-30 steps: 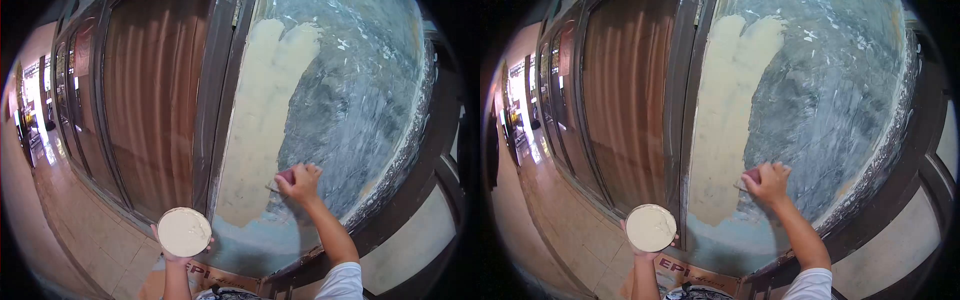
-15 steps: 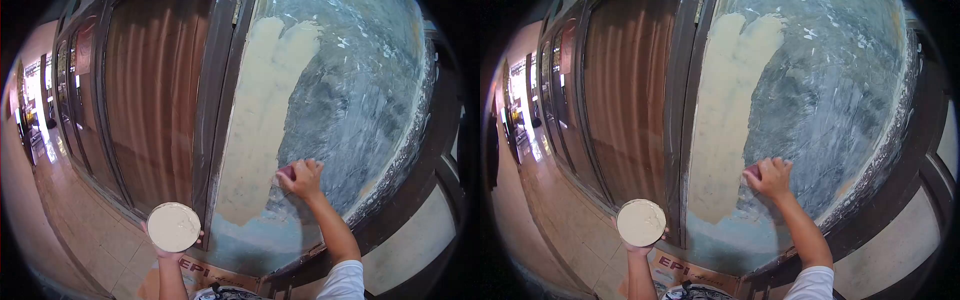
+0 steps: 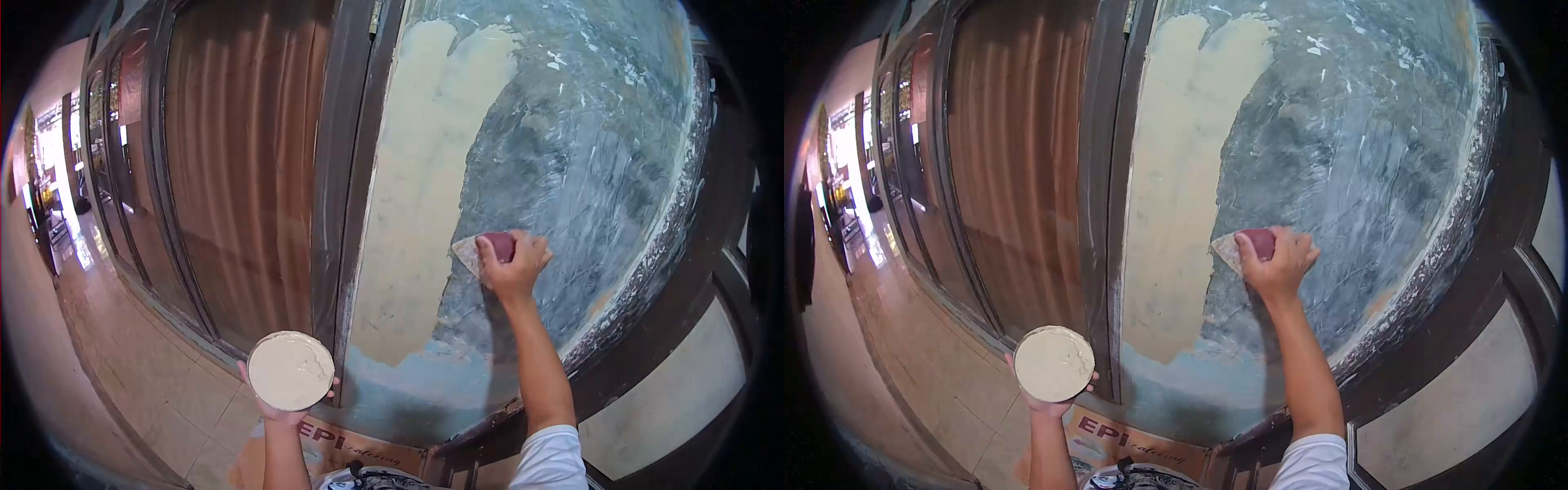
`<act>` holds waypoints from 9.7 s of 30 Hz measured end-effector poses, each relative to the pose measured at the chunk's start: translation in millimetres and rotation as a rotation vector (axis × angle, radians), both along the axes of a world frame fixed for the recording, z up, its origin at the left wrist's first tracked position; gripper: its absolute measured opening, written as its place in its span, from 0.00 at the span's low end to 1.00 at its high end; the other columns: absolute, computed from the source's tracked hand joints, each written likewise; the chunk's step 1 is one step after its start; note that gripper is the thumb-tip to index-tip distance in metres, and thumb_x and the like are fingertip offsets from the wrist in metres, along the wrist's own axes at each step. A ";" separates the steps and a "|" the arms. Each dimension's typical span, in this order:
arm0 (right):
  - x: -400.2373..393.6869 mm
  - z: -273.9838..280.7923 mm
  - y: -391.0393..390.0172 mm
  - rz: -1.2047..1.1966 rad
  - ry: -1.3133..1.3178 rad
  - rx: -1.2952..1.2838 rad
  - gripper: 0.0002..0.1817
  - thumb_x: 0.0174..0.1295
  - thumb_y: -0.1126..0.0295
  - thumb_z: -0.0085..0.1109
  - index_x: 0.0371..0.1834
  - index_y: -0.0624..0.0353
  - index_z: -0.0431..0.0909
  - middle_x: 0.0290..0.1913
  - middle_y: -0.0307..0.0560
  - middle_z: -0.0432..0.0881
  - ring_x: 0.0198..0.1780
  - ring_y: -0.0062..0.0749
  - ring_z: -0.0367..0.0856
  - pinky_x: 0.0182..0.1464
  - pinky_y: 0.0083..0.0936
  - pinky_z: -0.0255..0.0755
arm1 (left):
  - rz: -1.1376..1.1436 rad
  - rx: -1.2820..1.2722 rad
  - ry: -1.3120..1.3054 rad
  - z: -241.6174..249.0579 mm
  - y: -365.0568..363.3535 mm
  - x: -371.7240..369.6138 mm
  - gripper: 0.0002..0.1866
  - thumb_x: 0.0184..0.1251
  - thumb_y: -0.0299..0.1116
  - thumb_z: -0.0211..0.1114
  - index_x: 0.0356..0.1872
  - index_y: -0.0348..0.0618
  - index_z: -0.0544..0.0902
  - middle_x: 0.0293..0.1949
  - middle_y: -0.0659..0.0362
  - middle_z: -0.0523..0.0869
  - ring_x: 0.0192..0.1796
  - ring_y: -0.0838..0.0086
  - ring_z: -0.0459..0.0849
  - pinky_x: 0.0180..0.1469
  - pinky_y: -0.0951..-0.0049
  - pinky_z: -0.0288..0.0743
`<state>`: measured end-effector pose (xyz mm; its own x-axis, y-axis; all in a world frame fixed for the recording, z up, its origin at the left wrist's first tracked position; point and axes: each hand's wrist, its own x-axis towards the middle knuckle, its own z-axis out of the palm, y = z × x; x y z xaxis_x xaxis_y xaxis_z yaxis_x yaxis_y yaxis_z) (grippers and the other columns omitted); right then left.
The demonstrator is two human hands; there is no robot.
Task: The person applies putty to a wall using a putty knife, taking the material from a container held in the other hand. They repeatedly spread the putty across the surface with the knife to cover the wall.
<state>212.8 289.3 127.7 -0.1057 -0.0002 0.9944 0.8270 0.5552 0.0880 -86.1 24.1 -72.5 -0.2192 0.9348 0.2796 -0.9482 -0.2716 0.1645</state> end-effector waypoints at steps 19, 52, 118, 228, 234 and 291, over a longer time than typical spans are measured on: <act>-39.6 -11.0 -69.4 0.793 0.165 -1.081 0.25 0.61 0.54 0.80 0.45 0.63 0.81 0.40 0.47 0.88 0.43 0.29 0.86 0.49 0.31 0.80 | -0.354 0.066 -0.011 43.5 47.2 32.0 0.59 0.62 0.86 0.46 0.82 0.49 0.62 0.73 0.33 0.71 0.58 0.12 0.77 0.48 0.19 0.81; 30.5 -225.0 -22.3 0.800 0.014 -1.680 0.15 0.71 0.62 0.73 0.43 0.63 0.80 0.38 0.41 0.87 0.38 0.21 0.82 0.40 0.24 0.76 | -0.760 0.041 -0.099 -55.8 53.9 76.1 0.53 0.68 0.83 0.39 0.81 0.53 0.66 0.77 0.40 0.71 0.67 0.23 0.75 0.55 0.19 0.76; 121.5 -100.4 -200.7 0.305 -0.539 -0.572 0.28 0.48 0.81 0.70 0.55 0.48 0.89 0.59 0.41 0.87 0.67 0.56 0.78 0.66 0.43 0.79 | -1.017 0.089 0.010 40.7 64.8 122.6 0.58 0.64 0.85 0.45 0.84 0.52 0.59 0.80 0.35 0.63 0.67 0.12 0.69 0.54 0.14 0.75; -3.8 48.6 -6.6 0.025 -0.248 0.010 0.29 0.54 0.44 0.76 0.47 0.57 0.82 0.37 0.41 0.80 0.41 0.41 0.74 0.44 0.42 0.61 | -0.234 0.049 -0.064 -31.8 19.8 55.2 0.58 0.60 0.87 0.50 0.81 0.52 0.64 0.74 0.36 0.71 0.60 0.13 0.76 0.49 0.18 0.79; 0.5 19.7 -13.7 0.010 -0.539 -0.099 0.28 0.56 0.44 0.75 0.45 0.56 0.82 0.38 0.42 0.79 0.40 0.42 0.74 0.44 0.43 0.61 | -0.254 0.130 -0.139 -25.0 17.3 59.5 0.64 0.58 0.88 0.49 0.83 0.46 0.58 0.74 0.28 0.67 0.61 0.10 0.72 0.52 0.17 0.78; -9.1 62.3 1.9 0.083 -0.314 0.064 0.28 0.56 0.46 0.77 0.48 0.55 0.78 0.44 0.46 0.80 0.43 0.43 0.78 0.44 0.43 0.62 | -0.270 0.155 -0.279 -42.4 19.5 59.5 0.64 0.58 0.88 0.50 0.84 0.45 0.57 0.77 0.24 0.61 0.66 0.06 0.66 0.60 0.13 0.70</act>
